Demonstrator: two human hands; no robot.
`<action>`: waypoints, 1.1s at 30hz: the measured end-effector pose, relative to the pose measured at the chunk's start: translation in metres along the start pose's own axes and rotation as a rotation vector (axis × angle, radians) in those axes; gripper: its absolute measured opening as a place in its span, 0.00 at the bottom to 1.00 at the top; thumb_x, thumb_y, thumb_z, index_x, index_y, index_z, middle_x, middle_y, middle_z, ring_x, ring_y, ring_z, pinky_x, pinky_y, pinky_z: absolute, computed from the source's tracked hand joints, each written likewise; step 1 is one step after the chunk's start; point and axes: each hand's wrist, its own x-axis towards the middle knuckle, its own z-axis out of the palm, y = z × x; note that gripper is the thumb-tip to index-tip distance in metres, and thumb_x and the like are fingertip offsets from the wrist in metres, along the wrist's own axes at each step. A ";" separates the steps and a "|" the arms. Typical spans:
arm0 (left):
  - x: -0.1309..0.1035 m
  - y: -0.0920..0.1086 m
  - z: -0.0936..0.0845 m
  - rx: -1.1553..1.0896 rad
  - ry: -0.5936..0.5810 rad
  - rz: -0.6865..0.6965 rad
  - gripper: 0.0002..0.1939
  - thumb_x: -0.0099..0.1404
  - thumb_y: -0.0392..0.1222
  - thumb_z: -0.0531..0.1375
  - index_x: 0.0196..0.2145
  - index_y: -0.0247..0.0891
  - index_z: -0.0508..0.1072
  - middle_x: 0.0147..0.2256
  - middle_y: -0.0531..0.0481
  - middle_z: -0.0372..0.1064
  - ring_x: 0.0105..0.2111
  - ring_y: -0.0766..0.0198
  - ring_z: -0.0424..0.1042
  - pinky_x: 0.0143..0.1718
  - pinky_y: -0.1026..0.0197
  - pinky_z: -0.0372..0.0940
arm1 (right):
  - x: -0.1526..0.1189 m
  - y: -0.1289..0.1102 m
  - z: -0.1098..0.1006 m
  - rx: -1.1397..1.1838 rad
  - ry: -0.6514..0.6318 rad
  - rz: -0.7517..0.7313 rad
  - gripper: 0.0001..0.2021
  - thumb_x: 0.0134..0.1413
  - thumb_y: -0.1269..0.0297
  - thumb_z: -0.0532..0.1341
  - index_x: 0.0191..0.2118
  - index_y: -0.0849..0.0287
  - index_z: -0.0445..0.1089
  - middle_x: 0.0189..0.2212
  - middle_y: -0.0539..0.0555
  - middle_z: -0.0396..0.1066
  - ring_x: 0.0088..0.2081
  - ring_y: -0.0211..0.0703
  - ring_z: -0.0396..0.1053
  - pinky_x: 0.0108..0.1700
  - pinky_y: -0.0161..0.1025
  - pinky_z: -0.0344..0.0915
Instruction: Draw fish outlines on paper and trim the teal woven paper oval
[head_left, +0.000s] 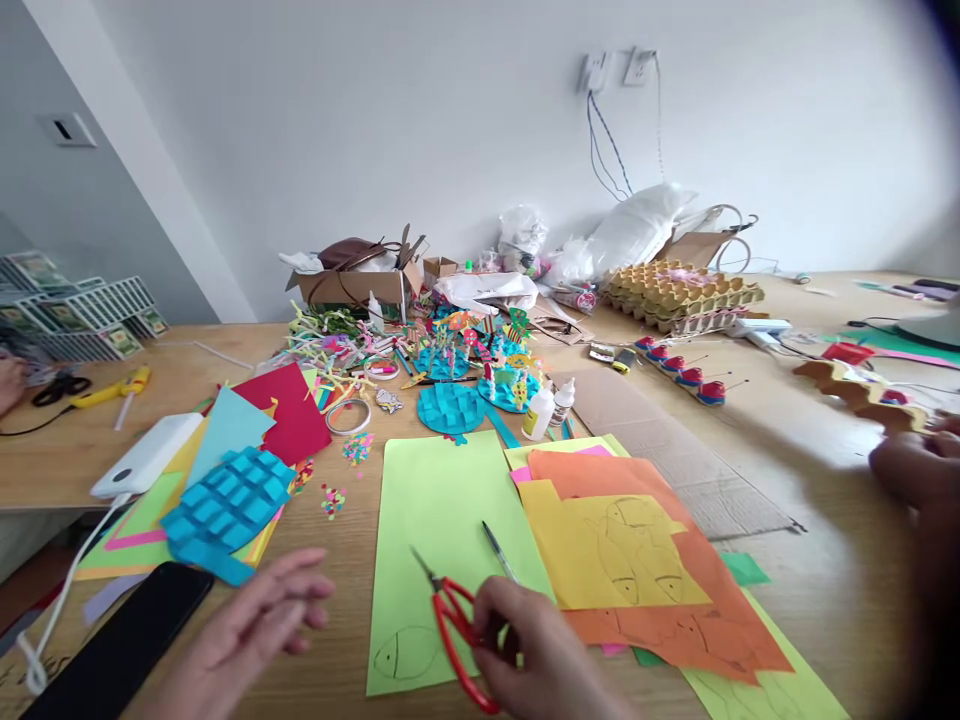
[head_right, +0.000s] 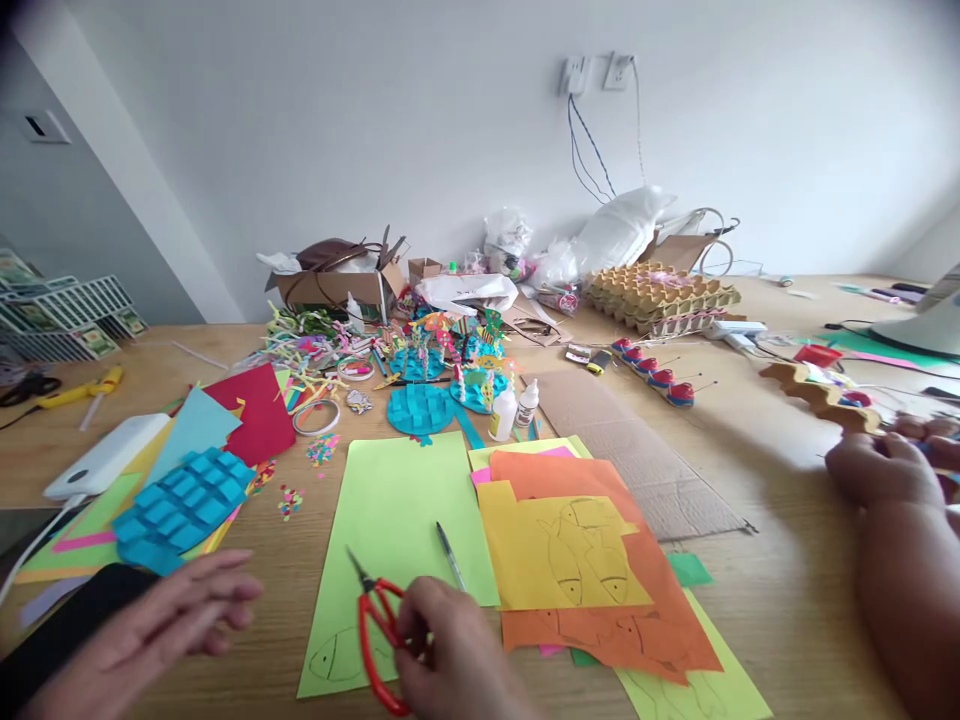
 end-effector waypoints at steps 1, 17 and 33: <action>-0.001 0.004 0.017 0.000 -0.128 -0.003 0.26 0.55 0.62 0.58 0.49 0.49 0.69 0.45 0.49 0.70 0.41 0.53 0.70 0.39 0.57 0.69 | 0.007 -0.005 0.011 -0.004 -0.001 -0.040 0.10 0.35 0.80 0.54 0.24 0.58 0.59 0.23 0.46 0.64 0.23 0.32 0.59 0.24 0.27 0.54; 0.016 -0.028 0.030 0.100 -0.098 -0.129 0.23 0.46 0.63 0.59 0.28 0.40 0.65 0.21 0.56 0.61 0.18 0.66 0.63 0.20 0.65 0.61 | 0.020 0.006 0.008 -0.399 0.061 0.005 0.04 0.52 0.75 0.57 0.33 0.60 0.67 0.33 0.53 0.70 0.32 0.42 0.69 0.32 0.34 0.60; 0.017 -0.038 -0.007 0.958 -0.036 0.251 0.17 0.57 0.42 0.51 0.43 0.45 0.72 0.41 0.49 0.74 0.41 0.54 0.74 0.41 0.61 0.69 | 0.010 0.038 0.000 -0.798 0.087 0.322 0.15 0.48 0.85 0.50 0.34 0.59 0.65 0.30 0.54 0.73 0.32 0.47 0.72 0.25 0.35 0.49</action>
